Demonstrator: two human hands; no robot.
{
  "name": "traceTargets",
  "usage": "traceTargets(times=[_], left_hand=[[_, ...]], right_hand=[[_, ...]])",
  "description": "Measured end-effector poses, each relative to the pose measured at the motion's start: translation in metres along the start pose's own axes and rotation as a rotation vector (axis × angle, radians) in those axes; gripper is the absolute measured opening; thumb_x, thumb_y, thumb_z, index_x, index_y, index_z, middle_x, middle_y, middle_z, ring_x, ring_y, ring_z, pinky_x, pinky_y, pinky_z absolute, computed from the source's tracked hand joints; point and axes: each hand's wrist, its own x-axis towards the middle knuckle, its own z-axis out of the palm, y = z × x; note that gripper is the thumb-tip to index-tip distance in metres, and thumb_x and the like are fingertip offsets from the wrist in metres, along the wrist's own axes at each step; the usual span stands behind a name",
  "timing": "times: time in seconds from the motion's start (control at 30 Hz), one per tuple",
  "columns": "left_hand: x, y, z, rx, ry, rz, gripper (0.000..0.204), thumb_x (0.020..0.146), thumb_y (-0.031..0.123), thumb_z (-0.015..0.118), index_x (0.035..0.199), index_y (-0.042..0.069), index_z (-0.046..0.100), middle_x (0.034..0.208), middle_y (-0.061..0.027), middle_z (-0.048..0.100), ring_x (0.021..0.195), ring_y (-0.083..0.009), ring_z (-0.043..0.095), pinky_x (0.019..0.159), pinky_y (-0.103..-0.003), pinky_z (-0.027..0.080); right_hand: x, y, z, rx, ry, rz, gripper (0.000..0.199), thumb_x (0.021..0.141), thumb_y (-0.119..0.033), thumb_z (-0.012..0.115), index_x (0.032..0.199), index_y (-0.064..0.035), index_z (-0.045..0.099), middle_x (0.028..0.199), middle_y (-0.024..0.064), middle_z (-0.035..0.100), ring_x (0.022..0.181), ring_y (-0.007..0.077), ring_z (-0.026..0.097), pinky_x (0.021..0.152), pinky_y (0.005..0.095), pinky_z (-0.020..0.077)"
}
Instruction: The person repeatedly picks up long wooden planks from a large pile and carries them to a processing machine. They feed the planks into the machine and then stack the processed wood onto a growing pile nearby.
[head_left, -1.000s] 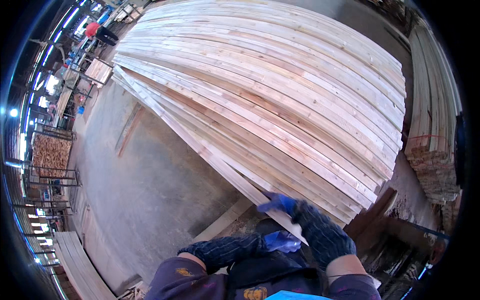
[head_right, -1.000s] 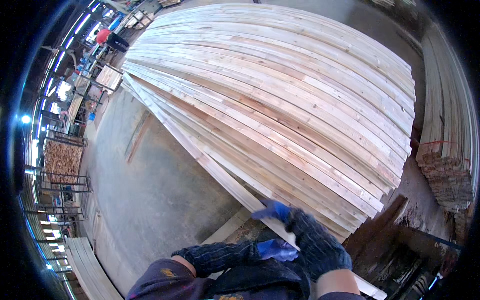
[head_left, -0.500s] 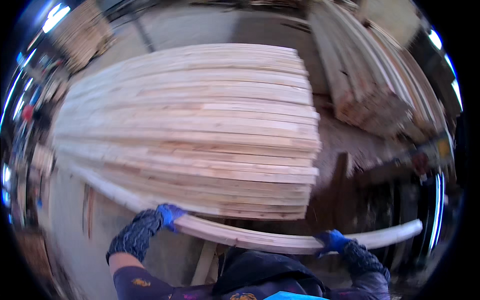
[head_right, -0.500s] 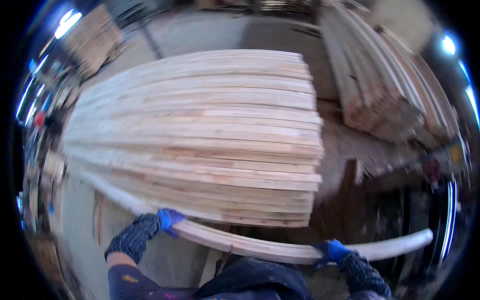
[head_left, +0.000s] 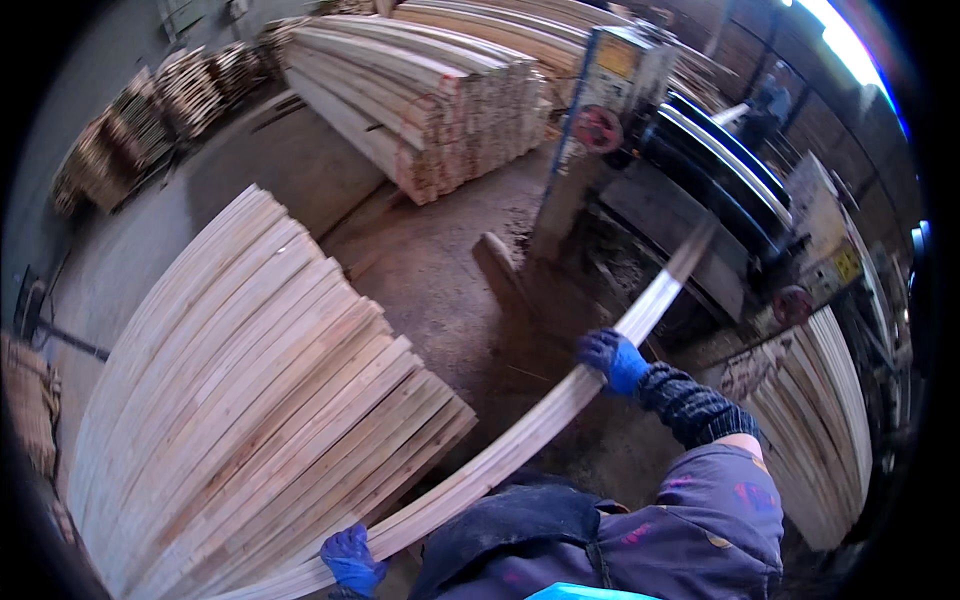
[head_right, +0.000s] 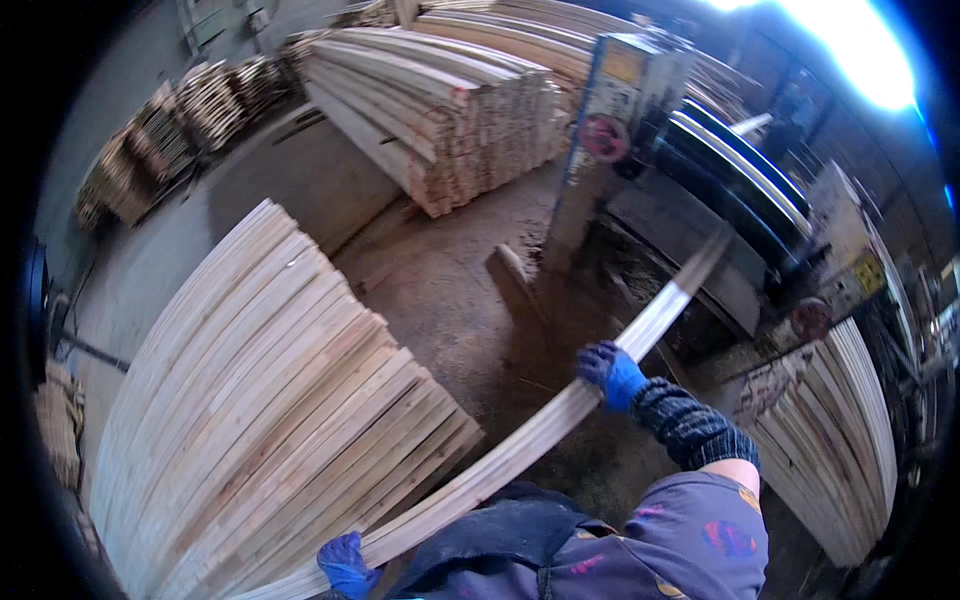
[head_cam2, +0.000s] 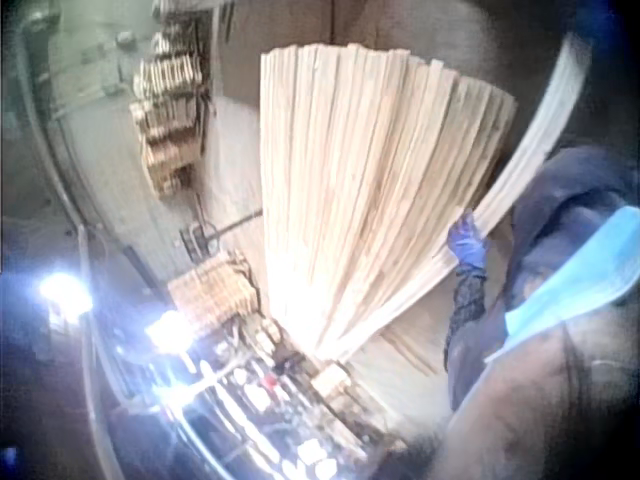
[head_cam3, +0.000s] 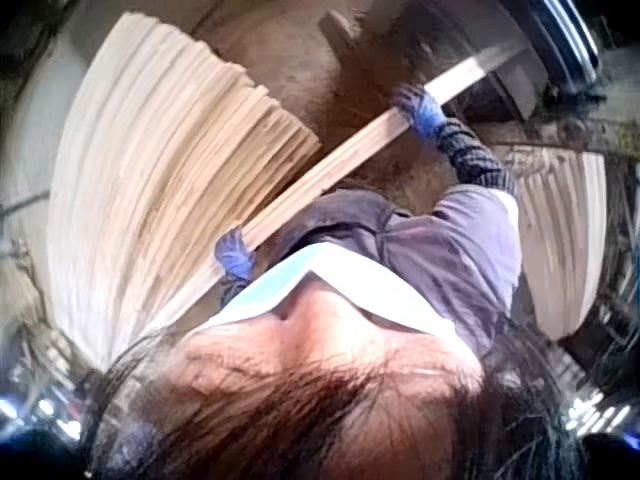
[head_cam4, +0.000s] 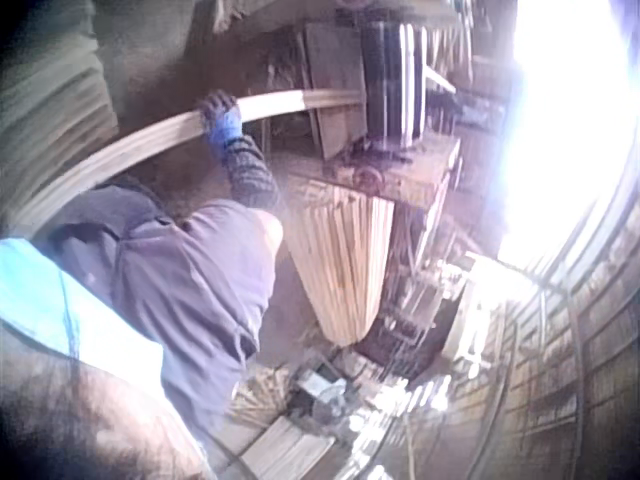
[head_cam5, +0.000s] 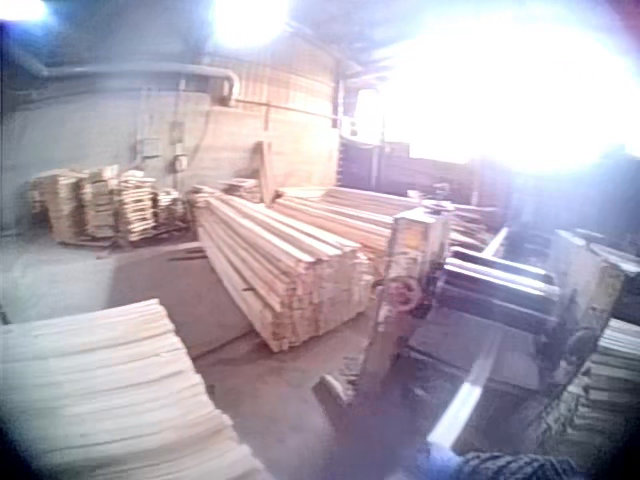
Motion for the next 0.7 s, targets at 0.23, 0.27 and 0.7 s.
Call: traceTargets(times=[0.23,0.27,0.7], left_hand=[[0.120,0.147,-0.025,-0.048,0.146,0.096,0.089,0.057,0.043,0.081,0.133,0.006,0.052,0.122,-0.0196,0.057,0.111,-0.0411,0.054,0.093,-0.056,0.042],[0.132,0.161,-0.018,-0.044,0.099,0.104,0.090,0.058,0.044,0.081,0.135,0.008,0.052,0.122,-0.0187,0.059,0.111,-0.0399,0.055,0.092,-0.056,0.043],[0.097,0.154,-0.006,-0.073,0.033,0.032,0.111,0.055,0.045,0.087,0.144,-0.002,0.041,0.103,-0.0217,0.064,0.094,-0.0401,0.061,0.095,-0.054,0.040]], right_hand=[[0.007,-0.040,-0.028,0.164,0.129,0.029,0.099,0.057,-0.028,0.081,0.148,-0.0193,0.045,0.147,0.0148,0.050,0.135,0.0350,0.049,0.116,0.0552,0.0335],[0.013,-0.047,-0.011,0.192,0.155,-0.048,0.100,0.056,-0.029,0.082,0.148,-0.0192,0.045,0.146,0.0145,0.051,0.132,0.0349,0.051,0.115,0.0563,0.0342],[0.012,0.032,0.021,0.238,-0.174,-0.166,0.083,0.047,-0.021,0.087,0.126,-0.0213,0.065,0.111,0.0072,0.071,0.102,0.0320,0.067,0.089,0.0457,0.0518]])
